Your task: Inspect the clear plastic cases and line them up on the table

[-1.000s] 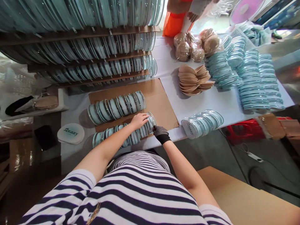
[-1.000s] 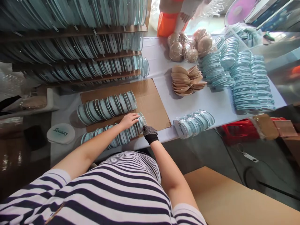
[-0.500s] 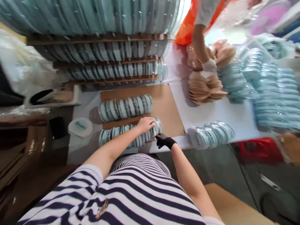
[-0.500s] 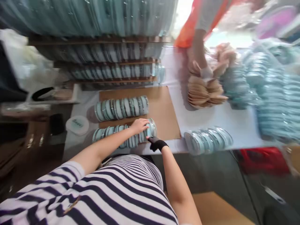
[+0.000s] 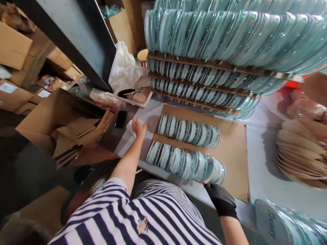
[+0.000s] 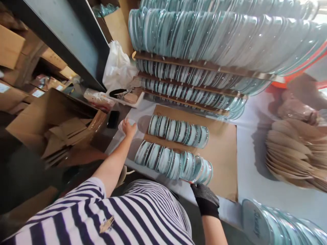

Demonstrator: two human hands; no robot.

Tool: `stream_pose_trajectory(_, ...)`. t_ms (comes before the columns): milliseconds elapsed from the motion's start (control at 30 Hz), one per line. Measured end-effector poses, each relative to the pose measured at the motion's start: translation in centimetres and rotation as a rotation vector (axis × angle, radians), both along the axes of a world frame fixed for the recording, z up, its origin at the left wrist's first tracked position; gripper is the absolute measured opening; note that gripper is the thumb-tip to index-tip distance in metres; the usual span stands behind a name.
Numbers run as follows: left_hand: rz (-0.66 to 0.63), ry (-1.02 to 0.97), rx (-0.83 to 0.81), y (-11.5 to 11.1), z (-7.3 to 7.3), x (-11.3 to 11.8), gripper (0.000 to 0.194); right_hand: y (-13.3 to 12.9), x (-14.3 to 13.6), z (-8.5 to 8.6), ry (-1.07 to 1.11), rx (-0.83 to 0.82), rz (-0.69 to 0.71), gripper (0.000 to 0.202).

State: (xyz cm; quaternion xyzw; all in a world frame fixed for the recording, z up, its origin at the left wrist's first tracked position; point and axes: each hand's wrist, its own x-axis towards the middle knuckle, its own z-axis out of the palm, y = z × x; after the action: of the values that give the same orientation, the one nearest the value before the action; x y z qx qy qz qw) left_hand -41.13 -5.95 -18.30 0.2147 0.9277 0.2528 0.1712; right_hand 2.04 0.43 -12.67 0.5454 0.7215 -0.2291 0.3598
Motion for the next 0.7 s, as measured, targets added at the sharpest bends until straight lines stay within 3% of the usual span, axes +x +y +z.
stream_pose_trajectory(67, 0.183, -0.033, -0.100, -1.2, -1.8, -3.6, 0.074, -0.2, 0.0, 0.5, -0.023, -0.011, -0.028, 0.056)
stream_pose_trajectory(133, 0.276, -0.087, -0.179, -1.6, -3.8, -5.1, 0.093, -0.2, 0.4, 0.7, -0.004, -0.012, -0.066, 0.053)
stream_pose_trajectory(233, 0.289, -0.136, -0.247, -1.6, -6.1, -5.3, 0.103, -0.2, 1.5, 0.7, 0.061, 0.000, -0.123, 0.053)
stream_pose_trajectory(300, 0.259, -0.139, -0.276, -1.7, -7.0, -5.3, 0.102, -0.2, 2.3, 0.6, 0.078, 0.024, -0.146, 0.052)
stream_pose_trajectory(400, 0.180, -0.133, -0.313, -2.0, -7.2, -5.9, 0.103, -0.5, 3.1, 0.4, 0.090, 0.043, -0.161, 0.051)
stream_pose_trajectory(567, 0.045, -0.135, -0.370, -2.7, -6.4, -7.5, 0.106, -1.1, 2.9, 0.1, 0.113, 0.024, -0.188, 0.052)
stream_pose_trajectory(700, -0.111, -0.139, -0.358, -4.3, -5.7, -8.6, 0.084, -1.6, 2.7, -0.3, 0.134, 0.020, -0.215, 0.048)
